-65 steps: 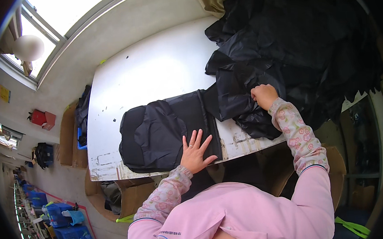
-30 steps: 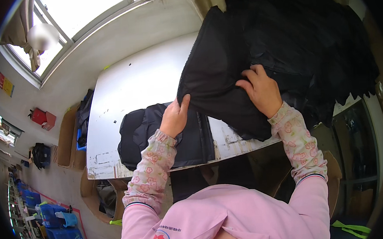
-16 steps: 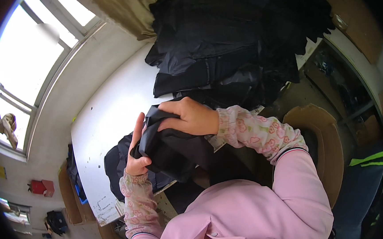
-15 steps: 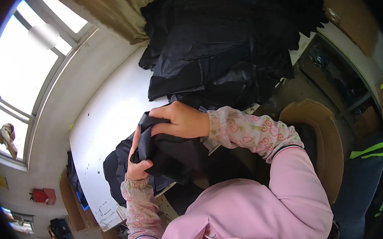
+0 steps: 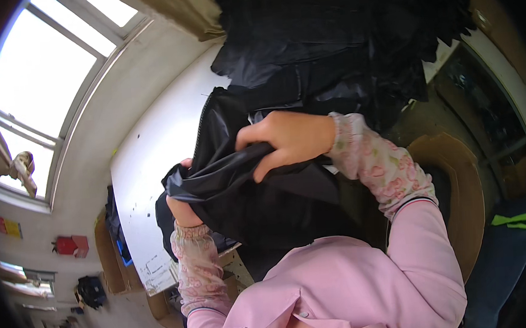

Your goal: Inspecting and sorting black fabric parts at a workbench.

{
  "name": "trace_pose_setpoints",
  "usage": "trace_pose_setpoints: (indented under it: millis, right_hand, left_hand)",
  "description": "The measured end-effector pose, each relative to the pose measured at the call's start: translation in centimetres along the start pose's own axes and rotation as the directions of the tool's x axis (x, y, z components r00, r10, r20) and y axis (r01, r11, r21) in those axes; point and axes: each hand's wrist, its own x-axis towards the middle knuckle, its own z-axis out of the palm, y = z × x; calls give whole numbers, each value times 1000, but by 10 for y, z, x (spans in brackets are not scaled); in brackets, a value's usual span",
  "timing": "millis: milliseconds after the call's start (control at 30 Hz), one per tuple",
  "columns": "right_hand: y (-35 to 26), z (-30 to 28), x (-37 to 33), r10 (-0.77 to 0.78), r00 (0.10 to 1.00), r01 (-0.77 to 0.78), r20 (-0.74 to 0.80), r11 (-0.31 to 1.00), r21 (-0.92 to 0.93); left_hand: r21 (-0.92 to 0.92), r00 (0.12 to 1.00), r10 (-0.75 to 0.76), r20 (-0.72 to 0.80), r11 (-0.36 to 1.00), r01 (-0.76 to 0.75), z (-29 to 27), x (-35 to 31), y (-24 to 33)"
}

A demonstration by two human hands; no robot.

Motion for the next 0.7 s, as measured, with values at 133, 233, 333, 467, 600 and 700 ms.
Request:
trace_pose_setpoints:
  millis: [133, 233, 333, 467, 600, 700]
  right_hand:
    - [-19, -44, 1, 14, 945, 26, -328, 993, 117]
    - [-2, -42, 24, -84, 884, -12, -461, 979, -203]
    - [79, -25, 28, -271, 938, -26, -215, 566, -824]
    - [20, -27, 30, -8, 906, -191, -422, 883, -428]
    - [-42, 41, 33, -166, 955, 100, -246, 961, -257]
    - [-29, 57, 35, -133, 937, 28, -323, 950, -310]
  left_hand:
    - [-275, 775, -563, 286, 727, 629, 12, -8, 18]
    - [58, 763, -409, 500, 895, 442, -12, -22, -11]
    - [-9, 789, -214, 575, 963, 268, -7, -18, -8]
    - [-264, 808, -203, 553, 878, 400, -17, -8, 13]
    - [-406, 909, -224, 350, 839, 363, 6, -5, 19]
    - [-383, 963, -161, 216, 893, 235, 17, -1, 18]
